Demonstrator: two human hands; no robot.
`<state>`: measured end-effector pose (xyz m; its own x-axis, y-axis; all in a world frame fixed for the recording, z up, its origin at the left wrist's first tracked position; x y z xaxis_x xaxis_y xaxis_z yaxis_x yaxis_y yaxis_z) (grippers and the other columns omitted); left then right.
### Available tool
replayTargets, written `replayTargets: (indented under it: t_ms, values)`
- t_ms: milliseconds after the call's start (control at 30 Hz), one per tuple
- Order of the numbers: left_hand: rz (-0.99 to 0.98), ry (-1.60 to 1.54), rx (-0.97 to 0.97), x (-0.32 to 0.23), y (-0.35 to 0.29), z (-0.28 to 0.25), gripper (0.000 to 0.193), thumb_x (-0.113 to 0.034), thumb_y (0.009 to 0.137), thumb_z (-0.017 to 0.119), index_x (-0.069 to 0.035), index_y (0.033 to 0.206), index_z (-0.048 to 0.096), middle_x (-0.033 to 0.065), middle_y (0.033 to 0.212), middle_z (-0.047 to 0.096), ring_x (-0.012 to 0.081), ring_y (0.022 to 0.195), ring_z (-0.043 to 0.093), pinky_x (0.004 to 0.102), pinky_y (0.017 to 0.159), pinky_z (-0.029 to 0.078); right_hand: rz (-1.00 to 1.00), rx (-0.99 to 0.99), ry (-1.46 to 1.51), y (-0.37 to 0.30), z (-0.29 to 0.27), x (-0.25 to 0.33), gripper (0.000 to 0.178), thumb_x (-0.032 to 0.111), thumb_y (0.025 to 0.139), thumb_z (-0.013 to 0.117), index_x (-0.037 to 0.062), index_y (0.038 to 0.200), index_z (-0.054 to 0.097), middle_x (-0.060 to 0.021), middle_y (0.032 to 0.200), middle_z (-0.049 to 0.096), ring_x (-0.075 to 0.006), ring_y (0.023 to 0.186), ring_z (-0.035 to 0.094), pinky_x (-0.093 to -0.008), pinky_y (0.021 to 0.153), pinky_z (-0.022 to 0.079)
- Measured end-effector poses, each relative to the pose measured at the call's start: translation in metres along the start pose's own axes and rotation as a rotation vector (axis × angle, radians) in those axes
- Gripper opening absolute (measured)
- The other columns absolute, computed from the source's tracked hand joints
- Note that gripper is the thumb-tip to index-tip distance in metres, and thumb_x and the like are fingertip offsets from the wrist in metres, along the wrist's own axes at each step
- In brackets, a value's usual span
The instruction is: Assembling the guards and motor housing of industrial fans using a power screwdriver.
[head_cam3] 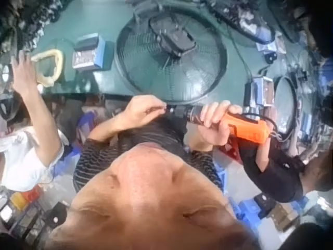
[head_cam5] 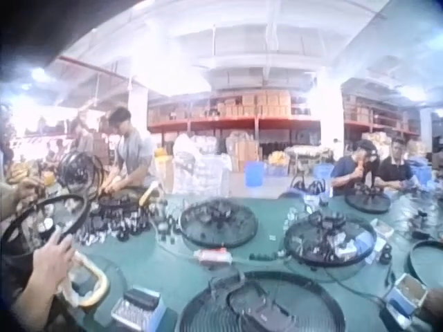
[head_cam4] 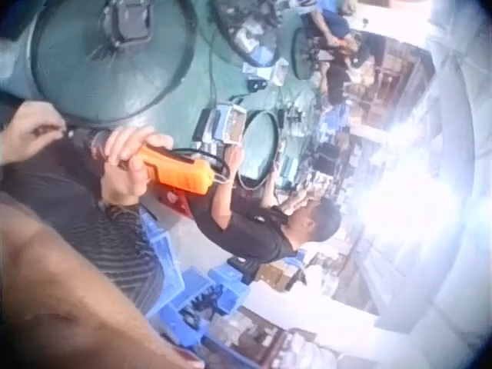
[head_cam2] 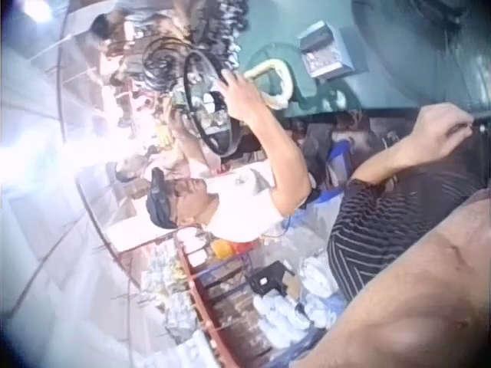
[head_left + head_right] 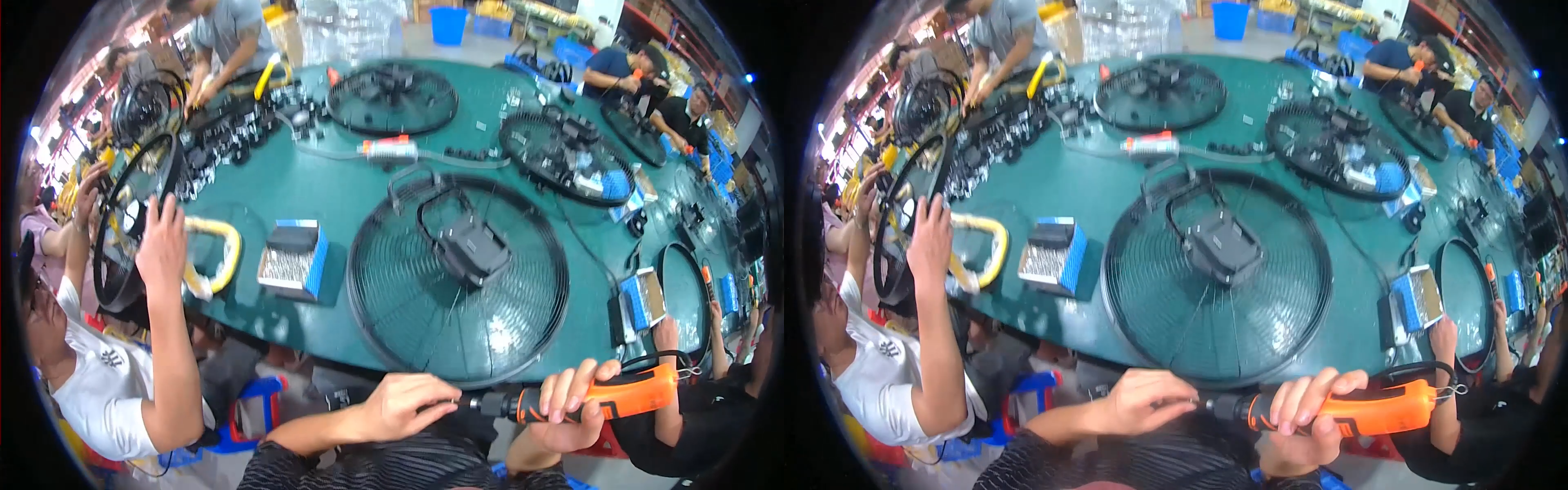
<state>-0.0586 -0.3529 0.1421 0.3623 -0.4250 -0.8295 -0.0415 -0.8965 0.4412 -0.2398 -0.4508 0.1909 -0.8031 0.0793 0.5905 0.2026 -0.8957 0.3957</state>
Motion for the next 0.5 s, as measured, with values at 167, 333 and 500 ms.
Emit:
replayTargets:
  t_ms: [167, 333, 500]
  values:
    - [0.014, -0.012, -0.004, 0.008, -0.011, 0.007, 0.022, 0.005, 0.079, 0.075, 0.001, 0.099, 0.066, 0.0134, 0.091, 0.073, 0.0262, 0.070, 0.069, 0.0345, 0.059, 0.055, -0.009, 0.052, -0.047, -0.002, 0.004, 0.001, 0.039, 0.015, 0.090, 0.069, 0.0057, 0.119, 0.044, -0.0057, 0.079, 0.054, -0.0136, 0.053, 0.052, -0.0263, 0.047, 0.046]
    - [0.057, 0.332, -0.177, 0.010, -0.011, -0.012, 0.037, -0.009, 0.067, 0.088, -0.002, 0.094, 0.065, 0.0108, 0.084, 0.070, 0.0246, 0.067, 0.066, 0.0345, 0.057, 0.048, 0.031, 0.183, -0.061, 0.007, 0.014, -0.018, 0.042, 0.012, 0.089, 0.072, 0.0058, 0.120, 0.045, -0.0069, 0.082, 0.057, -0.0138, 0.053, 0.053, -0.0267, 0.048, 0.048]
    - [0.012, 0.686, -0.267, 0.021, -0.024, -0.019, 0.064, -0.029, 0.065, 0.092, -0.008, 0.113, 0.057, 0.0134, 0.111, 0.056, 0.0315, 0.104, 0.055, 0.0439, 0.086, 0.044, 0.064, 0.353, -0.207, 0.014, 0.028, -0.038, 0.040, 0.012, 0.089, 0.069, 0.0053, 0.121, 0.047, -0.0034, 0.080, 0.058, -0.0105, 0.056, 0.056, -0.0238, 0.053, 0.050]
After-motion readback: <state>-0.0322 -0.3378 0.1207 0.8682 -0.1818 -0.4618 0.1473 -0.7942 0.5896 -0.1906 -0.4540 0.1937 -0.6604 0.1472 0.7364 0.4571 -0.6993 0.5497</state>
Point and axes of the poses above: each hand's wrist, its own y-axis towards the middle knuckle, its own z-axis out of the palm, x = y × z, the point moved 10 cm from there along y, towards the middle knuckle
